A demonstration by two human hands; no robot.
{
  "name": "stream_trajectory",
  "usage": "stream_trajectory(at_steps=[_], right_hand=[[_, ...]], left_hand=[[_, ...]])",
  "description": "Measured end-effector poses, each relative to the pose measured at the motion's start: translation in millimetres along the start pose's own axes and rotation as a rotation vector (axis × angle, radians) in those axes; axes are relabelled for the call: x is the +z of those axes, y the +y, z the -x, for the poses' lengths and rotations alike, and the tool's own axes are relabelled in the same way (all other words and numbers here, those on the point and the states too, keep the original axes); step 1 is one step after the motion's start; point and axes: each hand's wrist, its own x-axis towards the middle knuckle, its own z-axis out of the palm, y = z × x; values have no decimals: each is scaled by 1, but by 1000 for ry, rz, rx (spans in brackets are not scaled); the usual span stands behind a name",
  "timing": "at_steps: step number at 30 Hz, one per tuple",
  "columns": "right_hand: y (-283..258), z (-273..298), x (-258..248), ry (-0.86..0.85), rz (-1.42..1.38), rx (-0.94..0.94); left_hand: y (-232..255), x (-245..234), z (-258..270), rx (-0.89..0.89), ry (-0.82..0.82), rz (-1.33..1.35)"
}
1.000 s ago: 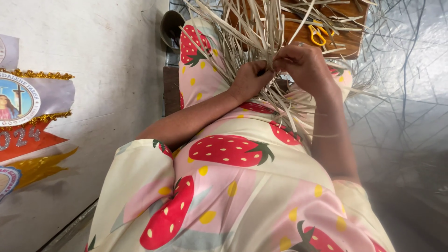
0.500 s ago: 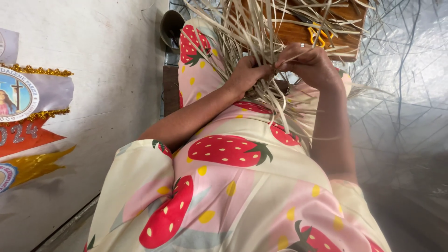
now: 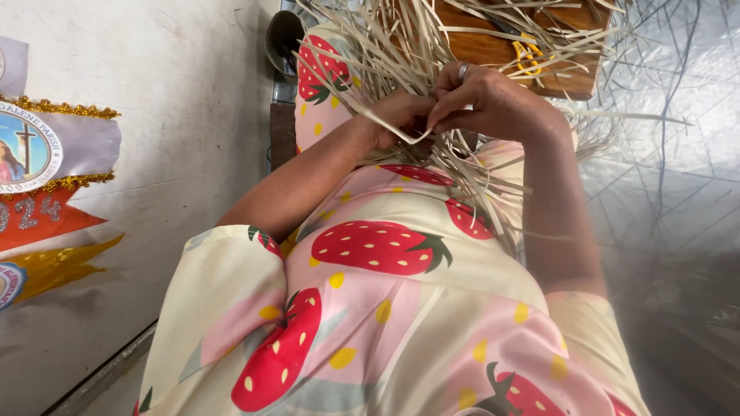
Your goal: Weaving dried plant fibers into a structured pattern
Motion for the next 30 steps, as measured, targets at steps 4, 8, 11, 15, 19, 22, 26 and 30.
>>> stream_trajectory(at_steps=[4,8,11,15,19,22,26,30], right_hand=[[-11,-5,6,3,32,20],[-29,-7,9,81,141,-39],[-27,12,10,256,183,-4],[-30,35,-13,334,354,428],[-23,21,-11,190,30,548],[-16,15,-6,110,-173,518],[-25,4,-6,12,-23,603],[-10,14,8,236,-334,643]], left_hand=[[8,1,22,36,-71,-75],[18,3,28,206,55,-289],[28,6,42,328,161,-605],[13,-1,27,609,157,-1033],[-4,-3,10,1019,26,-1146],[-2,-3,9,1233,42,-1284],[11,3,20,1253,-68,-1223],[13,-9,7,1225,78,-1346]])
